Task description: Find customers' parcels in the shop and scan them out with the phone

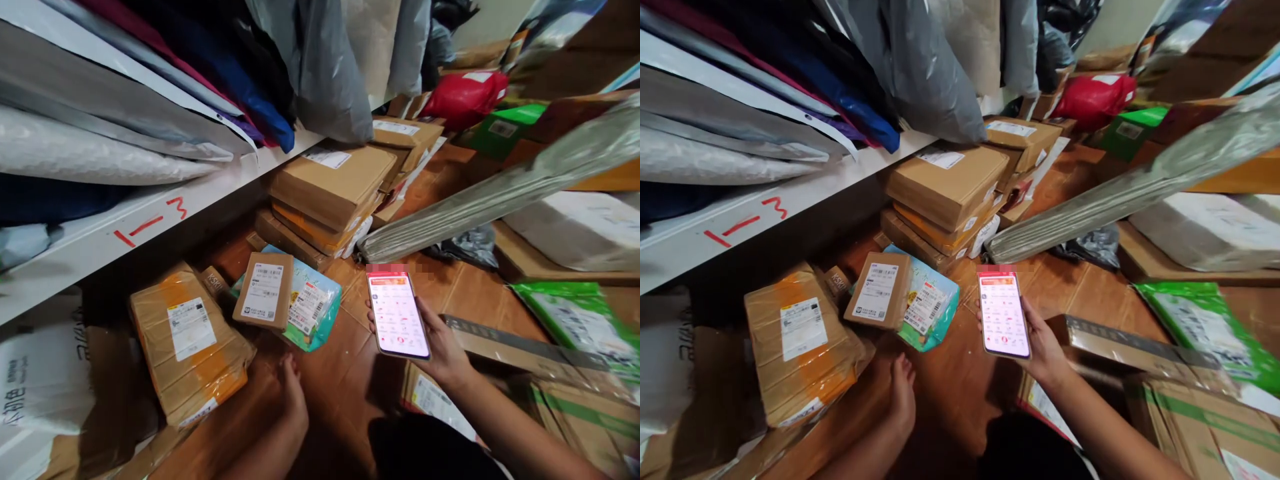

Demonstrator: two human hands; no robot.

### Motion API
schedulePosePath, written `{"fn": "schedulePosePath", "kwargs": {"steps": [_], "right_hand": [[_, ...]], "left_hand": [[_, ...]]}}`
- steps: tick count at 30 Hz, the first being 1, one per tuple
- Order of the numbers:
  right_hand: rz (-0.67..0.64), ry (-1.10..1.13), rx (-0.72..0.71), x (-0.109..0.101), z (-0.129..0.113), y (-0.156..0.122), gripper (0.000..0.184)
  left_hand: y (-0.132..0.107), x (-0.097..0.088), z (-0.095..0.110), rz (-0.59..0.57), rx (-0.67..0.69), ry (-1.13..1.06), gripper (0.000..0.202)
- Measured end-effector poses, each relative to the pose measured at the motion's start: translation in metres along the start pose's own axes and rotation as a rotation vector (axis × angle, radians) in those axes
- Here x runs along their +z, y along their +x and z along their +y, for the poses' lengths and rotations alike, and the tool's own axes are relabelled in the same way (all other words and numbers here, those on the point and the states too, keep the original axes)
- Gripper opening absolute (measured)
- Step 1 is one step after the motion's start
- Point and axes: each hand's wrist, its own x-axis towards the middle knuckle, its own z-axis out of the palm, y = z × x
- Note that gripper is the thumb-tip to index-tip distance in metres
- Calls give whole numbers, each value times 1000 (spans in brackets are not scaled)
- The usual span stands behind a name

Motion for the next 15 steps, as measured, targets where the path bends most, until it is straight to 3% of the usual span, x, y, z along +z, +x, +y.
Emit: {"fn": "schedulePosePath", "kwargs": {"steps": [3, 5, 9, 13, 15], "right_hand": [[53, 48, 51, -38, 25, 34, 47], [56, 70, 61, -52, 45, 55, 45], [11, 105, 65, -65, 74, 85, 42], [-80, 144, 66, -77, 85, 118, 43], [-97, 166, 46, -83, 89, 136, 34]], "left_hand": [[33, -1, 8, -28, -84, -102, 48], [43, -2, 15, -84, -104, -140, 52], [47, 0, 14, -174, -116, -193, 64], [56, 7, 9, -293, -64, -457, 87], [63, 14, 11, -305, 8, -569, 88]]}}
